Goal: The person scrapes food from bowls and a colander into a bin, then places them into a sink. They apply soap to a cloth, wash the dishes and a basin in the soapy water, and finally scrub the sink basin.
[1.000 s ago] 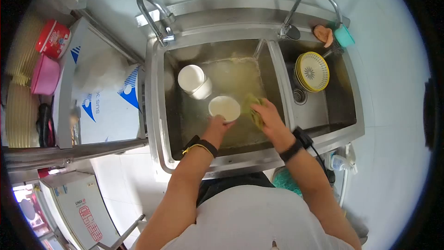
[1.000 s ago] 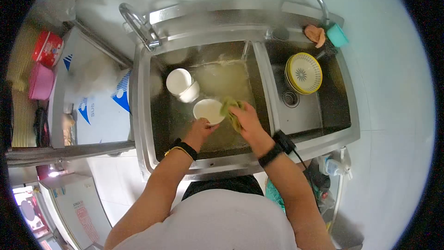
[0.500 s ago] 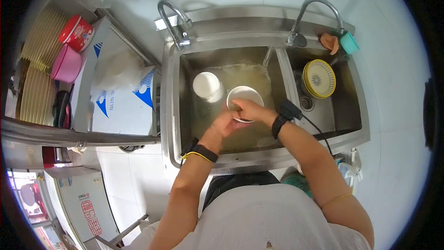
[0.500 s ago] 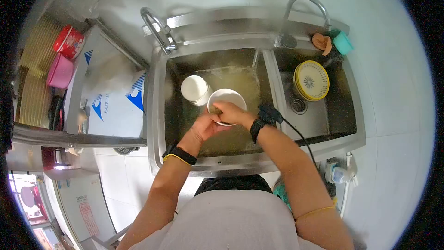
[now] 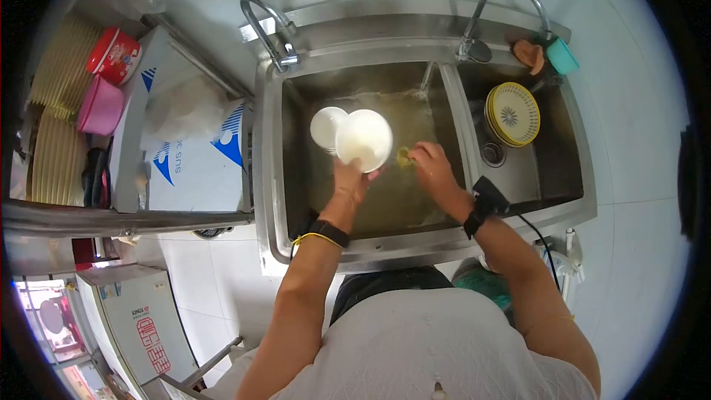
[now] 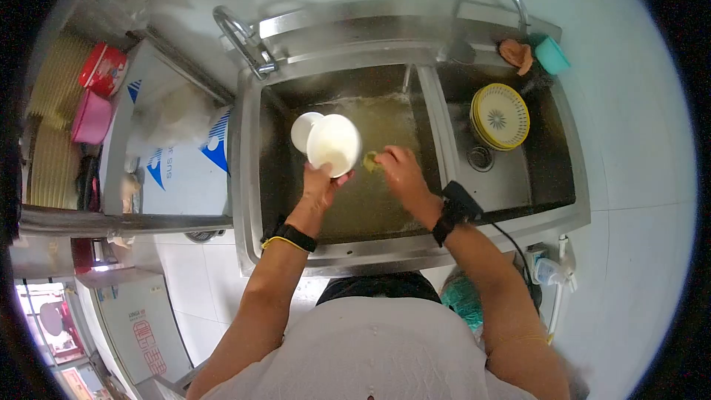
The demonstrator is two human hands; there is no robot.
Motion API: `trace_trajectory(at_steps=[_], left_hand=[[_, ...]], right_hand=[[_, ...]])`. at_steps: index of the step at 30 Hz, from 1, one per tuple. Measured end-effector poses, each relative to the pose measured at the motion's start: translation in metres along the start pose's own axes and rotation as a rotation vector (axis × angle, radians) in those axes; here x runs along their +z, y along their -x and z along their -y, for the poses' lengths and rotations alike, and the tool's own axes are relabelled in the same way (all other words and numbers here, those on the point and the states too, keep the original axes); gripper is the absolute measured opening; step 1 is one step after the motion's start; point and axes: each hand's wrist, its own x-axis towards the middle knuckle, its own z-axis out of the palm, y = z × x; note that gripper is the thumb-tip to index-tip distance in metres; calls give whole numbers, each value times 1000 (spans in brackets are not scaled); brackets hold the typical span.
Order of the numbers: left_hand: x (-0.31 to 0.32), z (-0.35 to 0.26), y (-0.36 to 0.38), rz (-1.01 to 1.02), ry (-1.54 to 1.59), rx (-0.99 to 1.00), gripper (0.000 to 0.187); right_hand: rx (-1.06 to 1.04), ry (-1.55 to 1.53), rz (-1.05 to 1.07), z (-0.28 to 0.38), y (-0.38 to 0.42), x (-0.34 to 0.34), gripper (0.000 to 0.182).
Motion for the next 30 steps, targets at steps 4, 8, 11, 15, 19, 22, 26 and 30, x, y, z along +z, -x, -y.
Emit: trace_trajectory(at_steps=[4, 8, 11, 15, 19, 22, 26, 30], left_hand=[[11, 27, 11, 356, 411, -399, 21], [29, 23, 26, 210, 53, -460, 12], [15, 12, 21, 495, -215, -526, 10], [32, 11, 37, 522, -224, -537, 7], [34, 48, 31, 701, 138, -449, 14], [76, 32, 42, 250, -96, -180, 12], [96, 51, 8, 217, -682, 541, 19], [132, 40, 41, 522, -808, 102, 29]], right_hand=[[-202, 46, -140, 38, -12, -11, 24], [-198, -37, -161, 33, -40, -19, 27], [323, -419, 10, 15, -66, -45, 26], [913, -1483, 308, -41, -49, -35, 23], [1085, -1506, 114, -26, -11, -35, 25], [952, -1459, 268, -21, 8, -62, 27], [854, -1225, 232, -34, 17, -98, 39], [980, -1135, 163, -80, 34, -133, 36]])
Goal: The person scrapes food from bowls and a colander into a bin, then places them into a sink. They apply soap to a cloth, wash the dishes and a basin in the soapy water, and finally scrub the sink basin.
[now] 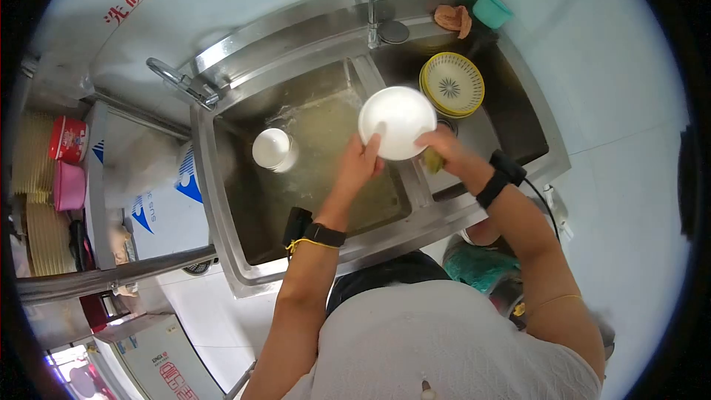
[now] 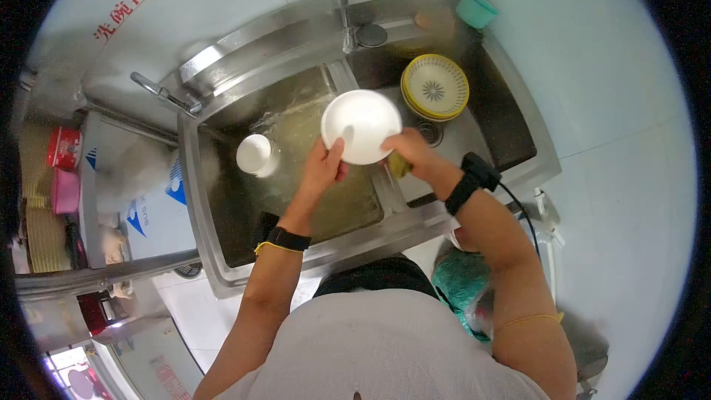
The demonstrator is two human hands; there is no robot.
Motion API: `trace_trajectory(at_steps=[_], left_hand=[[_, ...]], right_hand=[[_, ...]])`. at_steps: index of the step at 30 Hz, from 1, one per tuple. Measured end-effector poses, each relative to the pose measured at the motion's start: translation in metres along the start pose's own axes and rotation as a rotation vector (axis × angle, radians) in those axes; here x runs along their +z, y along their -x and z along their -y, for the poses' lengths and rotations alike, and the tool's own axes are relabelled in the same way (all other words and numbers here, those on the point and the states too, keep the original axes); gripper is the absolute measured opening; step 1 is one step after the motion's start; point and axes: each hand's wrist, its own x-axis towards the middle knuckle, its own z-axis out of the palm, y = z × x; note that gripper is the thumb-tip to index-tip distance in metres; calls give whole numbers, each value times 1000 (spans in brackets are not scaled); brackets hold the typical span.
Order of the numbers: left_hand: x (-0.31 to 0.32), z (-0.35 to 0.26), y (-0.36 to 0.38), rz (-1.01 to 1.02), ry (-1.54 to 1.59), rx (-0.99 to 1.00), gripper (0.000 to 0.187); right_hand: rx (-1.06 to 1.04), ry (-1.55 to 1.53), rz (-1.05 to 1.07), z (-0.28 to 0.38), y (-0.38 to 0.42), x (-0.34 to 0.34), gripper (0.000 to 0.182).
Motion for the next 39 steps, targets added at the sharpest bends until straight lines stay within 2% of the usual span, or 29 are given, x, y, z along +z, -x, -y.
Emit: trace_trajectory(at_steps=[1, 4, 6, 7, 9, 10, 11, 12, 13, 14, 15, 16, 17, 18, 19, 20, 22, 24, 25, 26, 28, 29, 30, 31, 32, 34, 35, 37, 39], left_hand=[[1, -7, 0, 103, 109, -58, 32], [-22, 14, -10, 106, 392, -220, 30], [-56, 54, -17, -64, 367, -285, 27], [-81, 76, -14, -212, 337, -349, 24], [-126, 121, 0, -389, 332, -475, 23], [-141, 138, 6, -494, 342, -592, 21], [-154, 148, 13, -528, 349, -600, 21], [-166, 158, 19, -610, 340, -664, 22], [-178, 171, 23, -690, 331, -724, 24], [-214, 250, 15, -496, 129, -586, 27], [-250, 326, 6, -335, -88, -409, 31], [-283, 396, -2, -225, -265, -216, 35], [-264, 350, -12, -311, 81, -379, 33], [-242, 295, -21, -492, 520, -505, 31], [-218, 234, -30, -720, 869, -589, 29], [-205, 205, -43, -719, 871, -589, 29], [-193, 174, -66, -1008, 754, -714, 42], [-194, 175, -78, -994, 797, -662, 45], [-194, 175, -84, -992, 831, -614, 49], [-194, 180, -87, -976, 844, -607, 49], [-205, 208, -93, -959, 777, -695, 46], [-221, 256, -103, -739, 336, -716, 40], [-237, 305, -113, -499, -310, -753, 34], [-253, 351, -123, -383, -792, -716, 29], [-249, 338, -114, -375, -794, -709, 29], [-238, 264, -85, -1042, -218, -431, 19], [-237, 236, -76, -1037, -219, -422, 19], [-236, 198, -55, -897, -838, -197, 17], [-232, 185, -47, -850, -860, -223, 17]], right_hand=[[17, -57, -38, -2, -4, -20, 33], [91, -31, -37, -2, -4, -90, 28], [-154, 316, -76, -17, 3, -128, 28], [92, 174, -39, -45, -26, -175, 26], [249, 244, -80, -79, -46, -216, 20], [347, 492, -46, -97, -61, -235, 22], [434, 746, -20, -109, -73, -243, 24], [439, 755, 6, -110, -80, -229, 24], [591, 949, -45, -98, -80, -200, 24], [743, 1143, -103, -95, -79, -182, 24], [745, 1151, -85, -103, -85, -183, 24], [701, 1258, 112, -112, -91, -186, 23], [648, 1355, 308, -119, -96, -189, 23], [647, 1356, 315, -124, -99, -190, 23], [657, 1339, 200, -128, -100, -190, 24], [666, 1320, 80, -129, -99, -189, 26], [634, 1250, -18, -115, -85, -178, 30], [492, 1389, -181, -114, -74, -190, 31], [602, 1234, -225, -70, -59, -150, 28], [597, 1244, -243, -64, -51, -153, 28], [375, 773, -259, -60, -28, -159, 25], [370, 776, -268, -48, -24, -148, 25], [374, 674, -324, -35, -15, -128, 21], [379, 568, -381, -26, -6, -110, 17], [379, 566, -391, -20, 0, -98, 17], [247, 507, -326, -8, 1, -75, 17], [240, 503, -333, -6, -1, -63, 17], [177, 444, -321, -2, -7, -35, 18], [140, 358, -216, 10, -11, 1, 19]])
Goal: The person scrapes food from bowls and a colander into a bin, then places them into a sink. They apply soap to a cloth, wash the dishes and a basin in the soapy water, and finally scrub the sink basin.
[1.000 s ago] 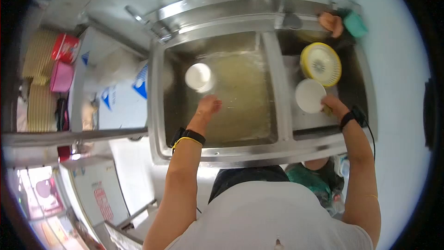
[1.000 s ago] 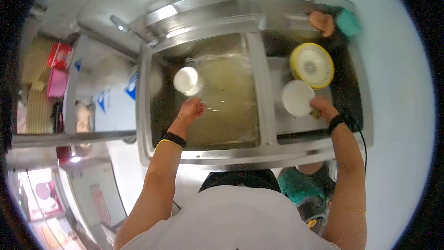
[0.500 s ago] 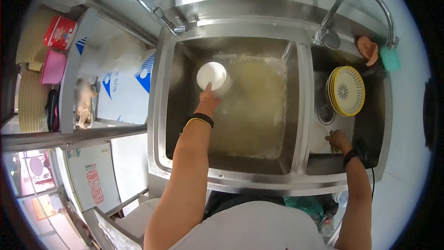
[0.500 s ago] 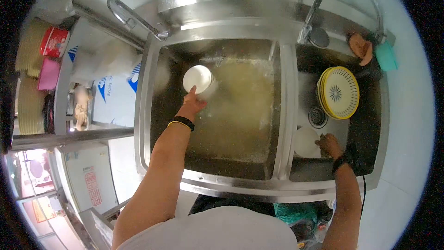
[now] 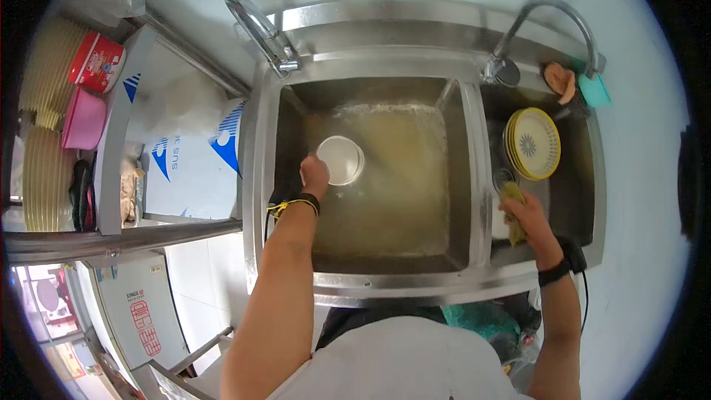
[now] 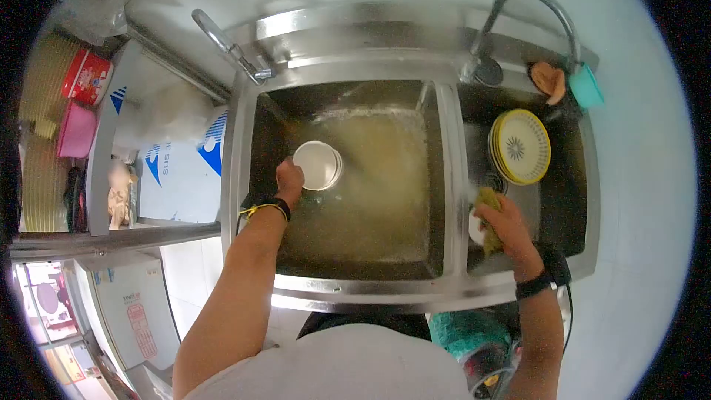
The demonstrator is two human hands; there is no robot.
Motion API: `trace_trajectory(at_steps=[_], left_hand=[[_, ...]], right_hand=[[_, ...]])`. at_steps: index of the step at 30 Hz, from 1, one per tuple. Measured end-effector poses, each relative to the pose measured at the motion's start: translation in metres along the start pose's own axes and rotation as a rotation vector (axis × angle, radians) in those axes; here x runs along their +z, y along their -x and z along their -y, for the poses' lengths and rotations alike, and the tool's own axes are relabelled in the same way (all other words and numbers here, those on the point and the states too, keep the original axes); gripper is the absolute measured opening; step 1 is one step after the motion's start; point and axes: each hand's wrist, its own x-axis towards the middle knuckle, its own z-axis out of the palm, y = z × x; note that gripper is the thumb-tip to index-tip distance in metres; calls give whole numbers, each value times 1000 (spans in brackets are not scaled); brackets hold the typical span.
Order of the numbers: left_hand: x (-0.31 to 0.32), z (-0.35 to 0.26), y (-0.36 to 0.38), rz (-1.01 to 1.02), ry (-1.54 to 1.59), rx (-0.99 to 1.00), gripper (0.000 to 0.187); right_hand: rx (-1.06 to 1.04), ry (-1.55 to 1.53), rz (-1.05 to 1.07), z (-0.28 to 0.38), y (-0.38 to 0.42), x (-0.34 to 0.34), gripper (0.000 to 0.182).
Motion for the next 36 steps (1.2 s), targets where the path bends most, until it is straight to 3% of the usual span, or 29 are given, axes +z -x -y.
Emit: trace_trajectory(at_steps=[2, 4, 5, 7, 10, 11, 13, 14, 16, 18, 23, 24, 26, 28, 31, 32, 33, 34, 35, 36], left_hand=[[2, 4, 12, 66, -38, 11, 17], [15, 13, 23, 185, 276, -160, 24], [6, 2, 35, 199, 276, -153, 24], [-24, -37, 69, 566, 592, -280, 38], [-6, -55, 98, 691, 456, -98, 46], [14, -52, 107, 701, 458, -88, 46], [59, -42, 127, 269, 179, 193, 48], [49, -56, 135, 406, 237, 42, 48], [54, -66, 149, 401, 158, 104, 49], [60, -71, 156, 389, 66, 165, 49], [68, -86, 165, 872, 956, -680, 57], [58, -88, 164, 870, 954, -677, 57], [14, -101, 160, 1041, 1098, -627, 50], [-13, -115, 161, 980, 1101, -619, 50], [-48, -129, 161, 992, 1308, -451, 52], [-60, -134, 166, 1016, 1386, -523, 45], [-15, -106, 166, 1192, 1682, -392, 38], [-60, -113, 171, 1214, 1772, -178, 34], [-37, -105, 163, 1232, 1698, -263, 33], [-25, -85, 154, 928, 1301, 418, 31]], right_hand=[[-83, 69, 108, 3, -3, 20, 22], [-130, 193, 159, 16, 6, 40, 22], [-120, 190, 146, 19, 10, 48, 22], [-86, 72, 225, 19, 16, 60, 23], [-27, -35, 246, 6, 24, 66, 30], [-26, -36, 232, 1, 27, 68, 30], [24, -167, 236, -8, 36, 69, 40], [21, -158, 225, -15, 39, 69, 40], [14, -435, 296, -29, 43, 70, 45], [21, -444, 282, -34, 39, 77, 45], [73, -364, 193, -30, 20, 107, 47], [-6, -340, 146, -47, -1, 115, 46], [-96, -321, 108, -67, -30, 131, 46], [-200, 357, -181, -70, -52, 148, 46], [-266, 440, -305, -67, -63, 174, 43], [-329, 417, -279, -78, -76, 178, 43], [-412, 389, -223, -89, -92, 181, 43], [-451, 412, -107, -75, -83, 181, 49], [-547, 88, 100, -111, -122, 182, 48], [-345, -97, 527, -47, -73, 182, 45]])
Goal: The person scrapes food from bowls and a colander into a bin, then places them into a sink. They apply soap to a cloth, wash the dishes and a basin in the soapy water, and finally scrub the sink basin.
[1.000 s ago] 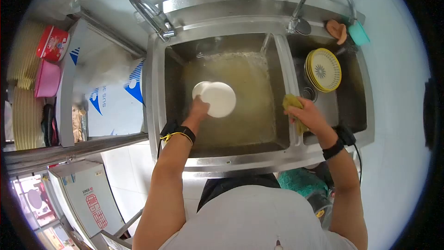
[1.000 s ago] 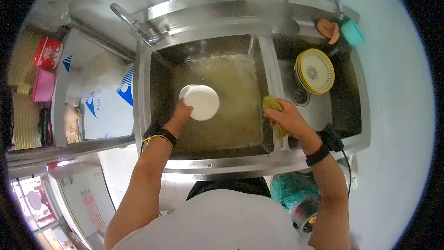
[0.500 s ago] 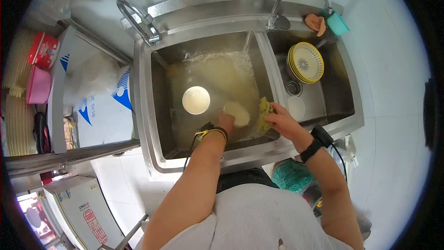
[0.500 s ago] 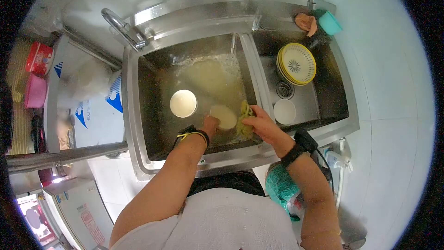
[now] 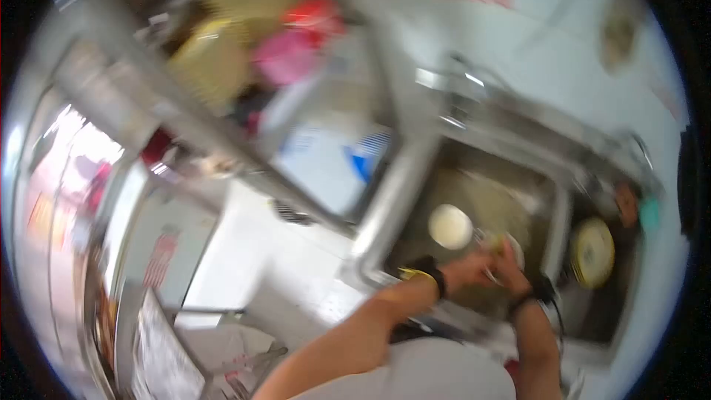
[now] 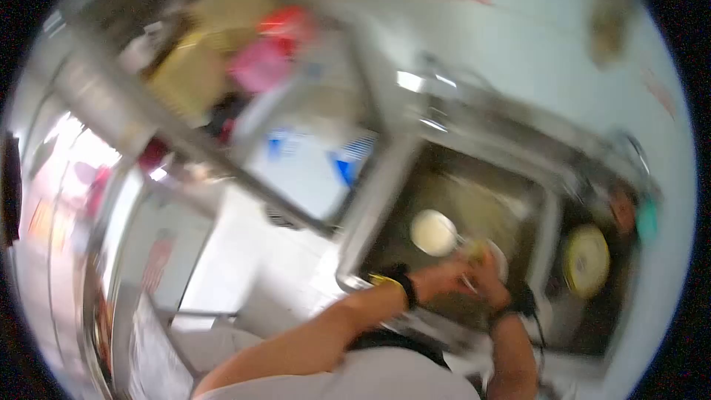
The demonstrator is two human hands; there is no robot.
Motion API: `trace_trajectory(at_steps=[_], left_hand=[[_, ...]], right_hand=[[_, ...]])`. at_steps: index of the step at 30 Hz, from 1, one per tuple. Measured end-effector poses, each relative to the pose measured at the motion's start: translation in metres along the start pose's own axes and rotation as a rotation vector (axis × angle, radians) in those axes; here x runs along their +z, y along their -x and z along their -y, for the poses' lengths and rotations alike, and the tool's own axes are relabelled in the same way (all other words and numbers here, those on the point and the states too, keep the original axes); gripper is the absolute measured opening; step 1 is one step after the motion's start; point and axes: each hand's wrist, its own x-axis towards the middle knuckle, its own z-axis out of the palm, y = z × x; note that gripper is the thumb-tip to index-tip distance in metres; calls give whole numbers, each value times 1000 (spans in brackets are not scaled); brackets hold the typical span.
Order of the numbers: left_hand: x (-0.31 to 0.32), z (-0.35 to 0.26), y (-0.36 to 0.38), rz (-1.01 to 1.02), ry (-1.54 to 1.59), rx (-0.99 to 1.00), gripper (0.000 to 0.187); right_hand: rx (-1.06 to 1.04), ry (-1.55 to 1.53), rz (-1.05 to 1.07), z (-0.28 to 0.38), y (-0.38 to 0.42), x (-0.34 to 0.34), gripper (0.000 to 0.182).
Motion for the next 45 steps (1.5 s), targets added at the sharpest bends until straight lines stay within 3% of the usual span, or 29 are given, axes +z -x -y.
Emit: trace_trajectory(at_steps=[1, 2, 4, 5, 6, 8, 9, 11, 12, 14, 15, 19, 21, 22, 23, 24, 25, 26, 27, 29, 30, 31, 32, 34, 37, 38, 41, 43, 45], left_hand=[[-26, 17, 0, 201, -321, 121, 37], [-57, 120, -39, 194, 80, -70, 56], [-3, -84, 7, -234, 438, -462, 68], [-3, -89, 6, -247, 432, -438, 68], [-1, -90, 4, -309, 335, -465, 70], [7, -79, -3, -440, 170, -397, 67], [6, -76, -3, -456, 165, -380, 67], [9, -78, -4, -571, 161, -359, 63], [17, -88, 2, -589, 130, -328, 56], [15, -62, -8, -626, 210, -303, 56], [11, -48, -16, -655, 287, -280, 55], [-1, -11, -32, -761, 349, -120, 49], [-11, 4, -39, -741, 512, -178, 42], [4, -19, -32, -806, 558, -74, 43], [-48, 75, -46, -697, 536, -112, 45], [-29, 30, -28, -591, 830, -181, 45], [-41, 80, -41, -654, 52, -50, 44], [-43, 71, -30, -548, -221, 37, 41], [21, -75, -11, -820, 639, -262, 32], [18, -77, -13, -837, 344, -380, 24], [14, -62, -16, -813, 342, -397, 24], [4, -34, -20, -677, 499, -455, 23], [2, -17, -25, -542, 649, -510, 22], [43, -39, -28, -502, 758, -478, 21], [60, -47, -27, -463, 814, -490, 16], [56, -54, -24, -367, 694, -546, 12], [55, -86, -19, -214, 468, -620, 6], [55, -97, -17, -87, 403, -717, 4], [54, -83, -15, -32, 420, -697, 4]], right_hand=[[-122, 352, 165, 6, -2, 2, 38], [-189, 801, 253, 26, 5, 2, 33], [-172, 1005, 558, 25, -3, -10, 26], [-207, 1163, 705, 36, -3, -12, 23], [-226, 1172, 722, 58, 3, 2, 23], [-92, 1828, 300, 102, 22, 40, 22], [-117, 1836, 304, 95, 16, 37, 22], [-349, 1695, -68, 56, 2, 15, 29], [-359, 1696, -59, 37, -8, 8, 29], [-286, 780, 6, 5, -22, 2, 29], [-284, 780, 3, 1, -26, 4, 29], [-191, 110, 179, 10, -9, 24, 31], [-348, 827, 257, 31, 12, 11, 33], [-400, 995, 289, 35, 21, 7, 31], [-354, 1143, 333, 49, 33, 5, 29], [-439, 1161, 220, 41, 41, -7, 24], [-262, 1160, 203, 53, 50, -12, 19], [-452, 1087, 168, 44, 53, -29, 19], [-315, 1124, 25, 48, 66, -32, 18], [-255, 1016, -97, 60, 82, -24, 20], [-441, 1044, -260, 61, 84, -16, 22], [-632, 1066, -422, 62, 85, -10, 24], [-622, 1064, -442, 64, 85, -3, 24], [-918, 1275, -412, 76, 83, 11, 29], [-910, 1253, -538, 106, 79, 11, 29], [-896, 1253, -548, 107, 72, 4, 29], [-655, 745, -547, 111, 42, -27, 26], [44, -156, -233, 113, 34, -49, 27], [74, -423, -208, 105, 45, -46, 30]])
